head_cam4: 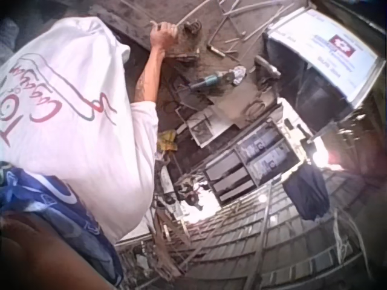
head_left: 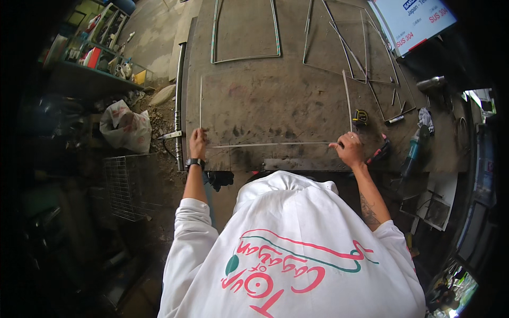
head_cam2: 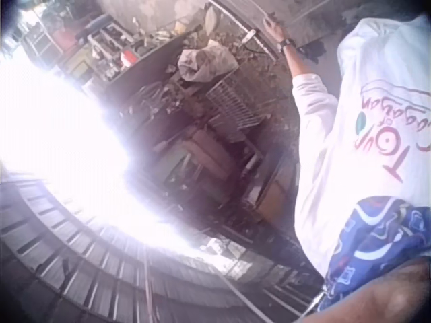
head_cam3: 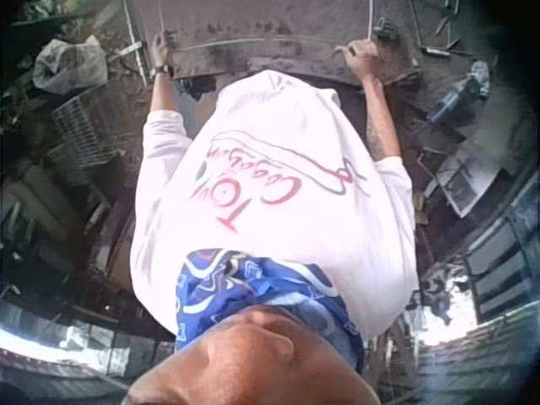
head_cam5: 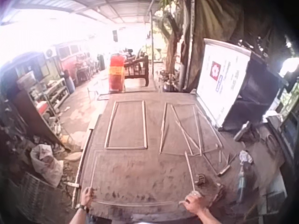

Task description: The person assembles metal rods into rectangular frames on a workbench, measures them with a tape measure, cuts a rod with an angle grinder, and tack welds the corners with a welding torch. The person handles multiple metal rods and tools throughout the process.

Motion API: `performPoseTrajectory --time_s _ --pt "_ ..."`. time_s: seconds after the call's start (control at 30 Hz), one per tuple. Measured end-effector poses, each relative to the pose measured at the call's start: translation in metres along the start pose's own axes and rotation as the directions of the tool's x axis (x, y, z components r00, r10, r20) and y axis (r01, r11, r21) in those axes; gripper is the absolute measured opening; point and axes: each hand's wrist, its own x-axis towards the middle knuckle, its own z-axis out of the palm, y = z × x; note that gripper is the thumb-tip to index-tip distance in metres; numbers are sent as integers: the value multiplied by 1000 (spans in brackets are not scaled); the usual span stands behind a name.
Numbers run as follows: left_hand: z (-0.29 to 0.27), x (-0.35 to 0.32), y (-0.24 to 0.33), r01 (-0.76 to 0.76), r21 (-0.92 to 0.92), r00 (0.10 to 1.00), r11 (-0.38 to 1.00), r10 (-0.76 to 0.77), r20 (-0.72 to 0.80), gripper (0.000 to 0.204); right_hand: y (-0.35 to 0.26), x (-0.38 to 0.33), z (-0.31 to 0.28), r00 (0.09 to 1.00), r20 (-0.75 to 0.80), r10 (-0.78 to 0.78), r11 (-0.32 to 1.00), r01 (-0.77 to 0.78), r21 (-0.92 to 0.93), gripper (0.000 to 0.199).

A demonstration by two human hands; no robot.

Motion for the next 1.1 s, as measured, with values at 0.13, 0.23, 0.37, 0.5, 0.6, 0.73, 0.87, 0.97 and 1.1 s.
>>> performPoseTrajectory --time_s 0.13,0.23,0.37,0.5,0.6,0.73,0.87,0.97,1.1 --pt "-10 -14 -51 77 121 996 990 -72 -45 31 3 -43 45 997 12 72 997 -72 -25 43" --pt "13 -18 -52 125 193 992 973 -120 -39 29 0 -57 45 973 83 217 973 -210 -91 37" --pt "0 -15 -49 34 462 997 886 4 -81 36 -9 -54 46 908 73 413 908 -405 -106 30" --pt "-17 -34 -38 11 580 943 814 185 -278 37 -15 -67 45 944 17 329 937 -324 -130 46" --pt "-25 -62 -31 -12 697 931 717 262 -253 31 -21 -86 42 909 -44 415 894 -416 -163 50" --pt "-23 -100 -37 -126 628 976 768 210 -60 27 -27 -110 60 876 -4 483 870 -480 -113 57" --pt "-19 -102 -63 16 479 983 878 73 -168 34 -25 -104 66 821 -103 562 824 -567 -26 50" --pt "8 -84 -54 29 592 984 805 81 -157 39 -1 -82 62 715 -189 674 729 -684 10 45" --pt "38 -53 -32 112 744 986 659 20 -166 40 36 -3 50 749 -199 632 769 -638 42 41"
